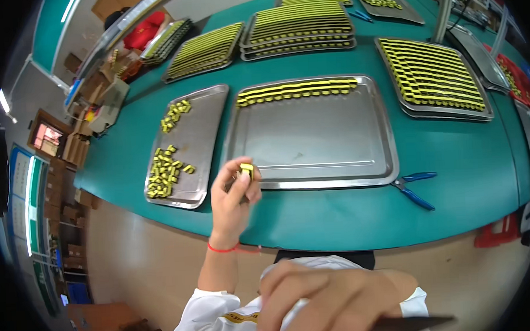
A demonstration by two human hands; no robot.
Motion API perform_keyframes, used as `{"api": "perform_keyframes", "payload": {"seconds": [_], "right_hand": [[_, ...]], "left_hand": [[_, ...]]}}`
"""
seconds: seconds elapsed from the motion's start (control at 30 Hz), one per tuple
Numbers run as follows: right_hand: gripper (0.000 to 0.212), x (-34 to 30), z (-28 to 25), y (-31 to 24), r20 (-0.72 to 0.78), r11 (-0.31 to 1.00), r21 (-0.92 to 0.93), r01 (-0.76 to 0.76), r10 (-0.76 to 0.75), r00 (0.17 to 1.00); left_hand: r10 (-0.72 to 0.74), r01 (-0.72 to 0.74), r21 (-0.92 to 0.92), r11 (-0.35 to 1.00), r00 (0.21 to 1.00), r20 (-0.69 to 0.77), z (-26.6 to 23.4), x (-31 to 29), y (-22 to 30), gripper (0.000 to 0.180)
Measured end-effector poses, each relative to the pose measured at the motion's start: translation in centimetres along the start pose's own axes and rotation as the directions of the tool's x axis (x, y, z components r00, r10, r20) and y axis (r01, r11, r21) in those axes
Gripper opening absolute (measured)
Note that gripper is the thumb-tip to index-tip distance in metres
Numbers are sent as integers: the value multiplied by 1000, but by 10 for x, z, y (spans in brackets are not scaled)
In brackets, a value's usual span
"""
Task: Assembling small electronic components by applying insulating tape using pliers.
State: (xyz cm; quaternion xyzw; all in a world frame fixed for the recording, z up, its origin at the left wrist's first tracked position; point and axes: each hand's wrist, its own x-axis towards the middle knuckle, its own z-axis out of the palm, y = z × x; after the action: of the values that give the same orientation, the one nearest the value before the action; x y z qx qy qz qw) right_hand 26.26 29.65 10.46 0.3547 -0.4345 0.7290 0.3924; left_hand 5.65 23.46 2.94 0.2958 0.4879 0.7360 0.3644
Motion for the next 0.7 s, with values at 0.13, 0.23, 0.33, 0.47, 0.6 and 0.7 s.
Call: {"api": "perform_keyframes", "payload": {"seconds": [0.13, 0.23, 0.33, 0.47, 0.6, 0.7], "right_hand": [[21, -37, -10, -7, -388, 882, 82, -464, 457, 800], [9, -74, -19, 2, -460, 794, 240, -559, 600, 655], [30, -103, -29, 5, -462, 708, 357, -609, 700, 544], [44, -100, -24, 9, -544, 636, 414, -652, 747, 382], [43, -106, -39, 8, -371, 524, 457, -719, 847, 381], [43, -91, -34, 6, -342, 449, 484, -752, 887, 310]], "left_hand": [[-120, 129, -119, 984, 989, 84, 28, -24, -23, 34], [-83, 80, 49, 996, 994, 69, 37, -34, -29, 37], [-55, 41, 135, 990, 993, 101, 42, -42, -30, 37], [-122, 116, 71, 991, 987, 103, 42, -49, -35, 31], [-88, 76, 126, 989, 993, 85, 43, -51, -38, 26], [19, -34, 249, 968, 998, 60, 43, -47, -40, 23]]}}
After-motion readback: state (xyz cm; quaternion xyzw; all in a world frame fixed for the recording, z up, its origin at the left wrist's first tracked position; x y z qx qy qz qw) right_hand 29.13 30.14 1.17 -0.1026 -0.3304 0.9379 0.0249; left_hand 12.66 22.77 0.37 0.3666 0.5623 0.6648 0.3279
